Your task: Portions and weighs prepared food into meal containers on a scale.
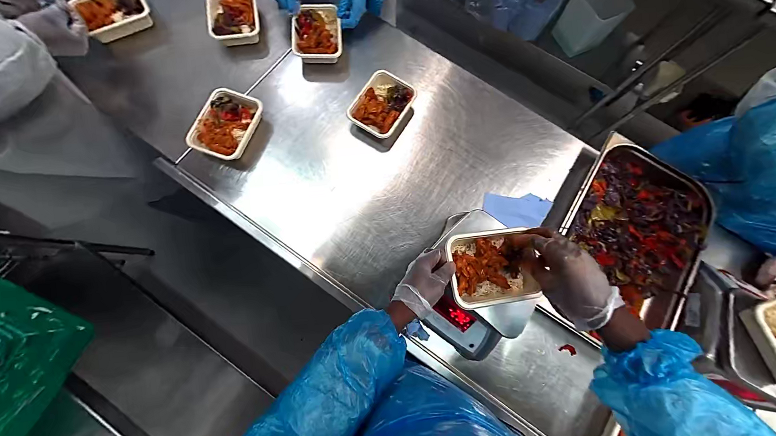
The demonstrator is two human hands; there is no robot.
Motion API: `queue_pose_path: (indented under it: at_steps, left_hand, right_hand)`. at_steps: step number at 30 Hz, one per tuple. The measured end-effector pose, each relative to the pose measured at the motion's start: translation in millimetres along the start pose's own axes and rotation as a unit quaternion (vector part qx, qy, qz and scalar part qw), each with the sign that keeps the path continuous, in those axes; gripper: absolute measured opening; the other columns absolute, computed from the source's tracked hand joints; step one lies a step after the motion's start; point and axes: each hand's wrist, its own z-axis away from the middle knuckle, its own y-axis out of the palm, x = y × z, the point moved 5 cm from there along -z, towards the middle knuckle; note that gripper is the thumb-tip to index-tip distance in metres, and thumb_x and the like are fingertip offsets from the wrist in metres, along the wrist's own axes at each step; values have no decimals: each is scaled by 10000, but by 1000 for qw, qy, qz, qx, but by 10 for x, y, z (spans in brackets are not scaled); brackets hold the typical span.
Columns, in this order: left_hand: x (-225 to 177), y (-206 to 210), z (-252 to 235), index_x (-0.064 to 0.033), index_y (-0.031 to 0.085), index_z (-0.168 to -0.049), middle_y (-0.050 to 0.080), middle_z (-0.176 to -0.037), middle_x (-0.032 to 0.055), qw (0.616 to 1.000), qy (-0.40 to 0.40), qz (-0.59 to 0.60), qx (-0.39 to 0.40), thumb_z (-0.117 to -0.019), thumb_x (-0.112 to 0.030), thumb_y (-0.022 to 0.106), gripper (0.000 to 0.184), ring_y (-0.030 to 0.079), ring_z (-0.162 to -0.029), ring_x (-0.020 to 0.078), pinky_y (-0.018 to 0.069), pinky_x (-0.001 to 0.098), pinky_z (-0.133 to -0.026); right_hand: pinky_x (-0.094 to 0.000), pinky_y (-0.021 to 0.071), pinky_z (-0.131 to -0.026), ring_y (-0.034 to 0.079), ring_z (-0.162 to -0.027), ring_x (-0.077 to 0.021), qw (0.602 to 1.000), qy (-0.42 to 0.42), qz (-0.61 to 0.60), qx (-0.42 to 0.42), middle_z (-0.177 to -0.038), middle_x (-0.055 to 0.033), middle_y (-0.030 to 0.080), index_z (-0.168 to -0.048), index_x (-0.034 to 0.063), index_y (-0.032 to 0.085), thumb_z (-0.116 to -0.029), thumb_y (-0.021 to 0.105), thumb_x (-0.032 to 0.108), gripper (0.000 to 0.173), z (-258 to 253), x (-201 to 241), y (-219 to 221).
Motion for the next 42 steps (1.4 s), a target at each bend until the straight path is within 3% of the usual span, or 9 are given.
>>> queue_pose_path:
  at_steps: [2, 5, 11, 15, 17, 23, 29, 32, 42]
  left_hand:
    - [577, 35, -183, -37, 648, -1045, 650, -954, 154, 995, -99, 10, 7, -1074, -252, 539, 243, 634, -766, 229, 548, 423, -683]
    - [506, 12, -227, -36, 645, -1072, 652, -971, 150, 986, -167, 14, 13, -1078, -261, 535, 250, 637, -801, 245, 550, 446, -727]
    - [528, -39, -278, -47, 655, -1071, 662, -944, 135, 987, -159, -5, 27, -1073, -256, 542, 237, 639, -787, 230, 544, 435, -716]
    - [519, -83, -340, -40, 655, -1025, 666, -1001, 142, 987, -160, -28, 19, -1055, -220, 583, 196, 660, -848, 238, 560, 451, -770]
    - [504, -105, -372, -20, 661, -1036, 660, -1055, 164, 985, -164, -41, 20, -1052, -209, 592, 202, 661, -909, 268, 555, 476, -816]
    - [481, -119, -425, -13, 669, -997, 661, -1069, 168, 989, -132, -58, 34, -1043, -174, 599, 181, 660, -931, 275, 554, 479, -829]
    - [763, -91, -591, 3, 658, -959, 654, -1015, 169, 990, -123, -60, 44, -1032, -182, 612, 204, 656, -914, 273, 553, 483, -844]
    - [943, -55, -678, -3, 657, -948, 661, -982, 161, 990, -118, -60, 44, -1026, -191, 619, 207, 659, -911, 267, 549, 486, -854]
    - [590, -144, -499, -43, 650, -971, 665, -1008, 141, 988, -130, -57, 54, -1046, -208, 595, 189, 658, -845, 245, 559, 458, -755]
  right_hand:
    - [-559, 581, -905, 659, -1128, -333, 1000, 2, -1, 4, -1332, -152, 619, -1282, 109, 684, -831, 761, -25, 477, -31, -36, 51]
    - [-572, 564, -902, 626, -1140, -376, 1000, 0, 23, -6, -1336, -192, 577, -1297, 96, 669, -713, 845, -16, 620, -58, -58, 263]
    - [-557, 574, -878, 649, -1091, -367, 998, 26, 42, -29, -1251, -184, 617, -1119, 73, 712, -855, 749, 9, 274, -225, -65, 502]
    - [-511, 578, -923, 664, -1129, -286, 999, -16, 10, -45, -1331, -121, 625, -1232, 109, 709, -906, 699, 2, 344, -191, 26, 341]
    - [-539, 584, -878, 666, -1117, -312, 997, 8, 29, -75, -1347, -134, 616, -1231, 108, 712, -877, 704, 0, 370, -148, 77, 250]
    - [-580, 566, -745, 671, -917, -375, 983, 106, 27, -146, -1038, -196, 655, -980, 40, 709, -821, 767, -12, 177, -224, 80, 453]
    - [-534, 577, -783, 684, -939, -294, 987, 87, -32, -130, -1106, -129, 684, -1036, 114, 749, -926, 700, 45, 138, -113, 205, 320]
    - [-552, 581, -812, 689, -967, -296, 987, 88, -63, -121, -1138, -125, 692, -1137, 132, 732, -894, 752, 51, 257, -70, 319, 419]
    - [-558, 540, -903, 668, -1047, -339, 993, 21, -6, -115, -1139, -164, 689, -1183, 113, 746, -922, 678, 44, 277, -156, 609, 634]
